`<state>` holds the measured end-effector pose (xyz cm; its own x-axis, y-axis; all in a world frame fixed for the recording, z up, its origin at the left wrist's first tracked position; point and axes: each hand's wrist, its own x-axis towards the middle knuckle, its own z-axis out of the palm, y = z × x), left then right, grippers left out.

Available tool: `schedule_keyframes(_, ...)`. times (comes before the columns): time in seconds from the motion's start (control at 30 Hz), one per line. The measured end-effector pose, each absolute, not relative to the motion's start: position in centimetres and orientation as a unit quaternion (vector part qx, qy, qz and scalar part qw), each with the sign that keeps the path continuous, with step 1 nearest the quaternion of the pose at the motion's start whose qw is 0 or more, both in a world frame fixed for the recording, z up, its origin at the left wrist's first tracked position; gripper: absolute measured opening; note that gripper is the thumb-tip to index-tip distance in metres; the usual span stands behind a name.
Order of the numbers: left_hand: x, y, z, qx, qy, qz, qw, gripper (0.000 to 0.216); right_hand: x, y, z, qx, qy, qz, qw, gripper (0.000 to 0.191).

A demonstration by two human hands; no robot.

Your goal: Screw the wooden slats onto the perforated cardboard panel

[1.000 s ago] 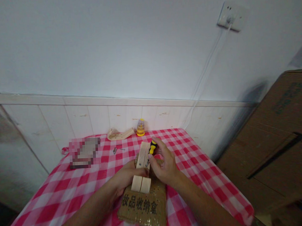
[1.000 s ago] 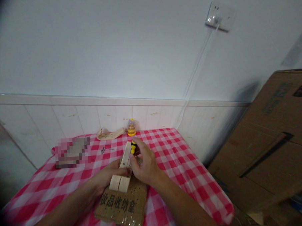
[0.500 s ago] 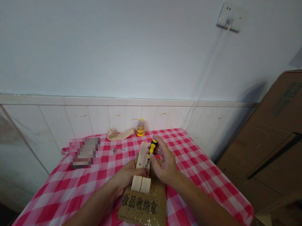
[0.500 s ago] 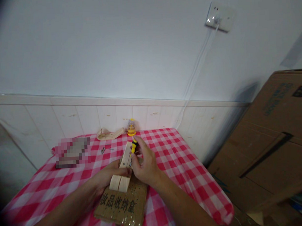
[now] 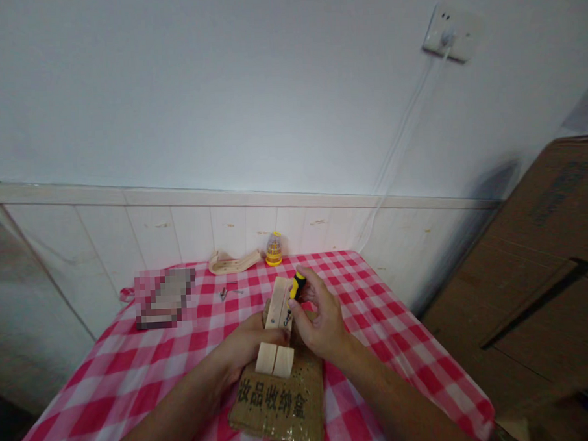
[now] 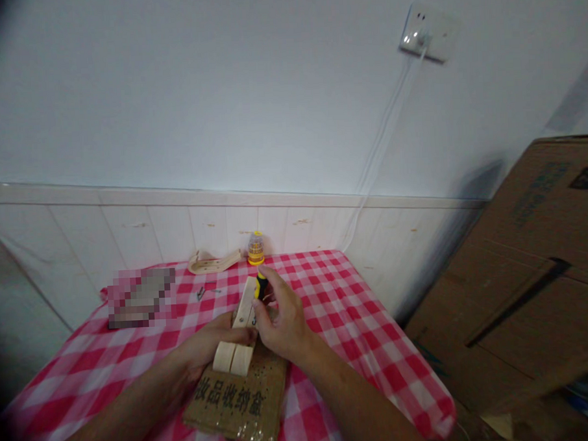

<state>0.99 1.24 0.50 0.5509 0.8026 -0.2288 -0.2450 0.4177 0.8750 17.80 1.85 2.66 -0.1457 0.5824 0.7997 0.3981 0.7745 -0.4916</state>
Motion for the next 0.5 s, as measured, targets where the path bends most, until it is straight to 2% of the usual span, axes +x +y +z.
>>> schedule_keyframes(0.27, 1.01, 1.25, 0.57, 0.425, 0.330, 0.339, 0.772, 0.034, 17.92, 1.84, 2.63, -0.321, -0.753, 0.076, 0.570, 0.061)
schedule_keyframes(0.5, 1.01, 1.43, 0.24, 0.416, 0.327, 0.345, 0.775, 0.039, 17.94, 1.54, 2.95, -0.295, -0.755, 0.120, 0.574, 0.058)
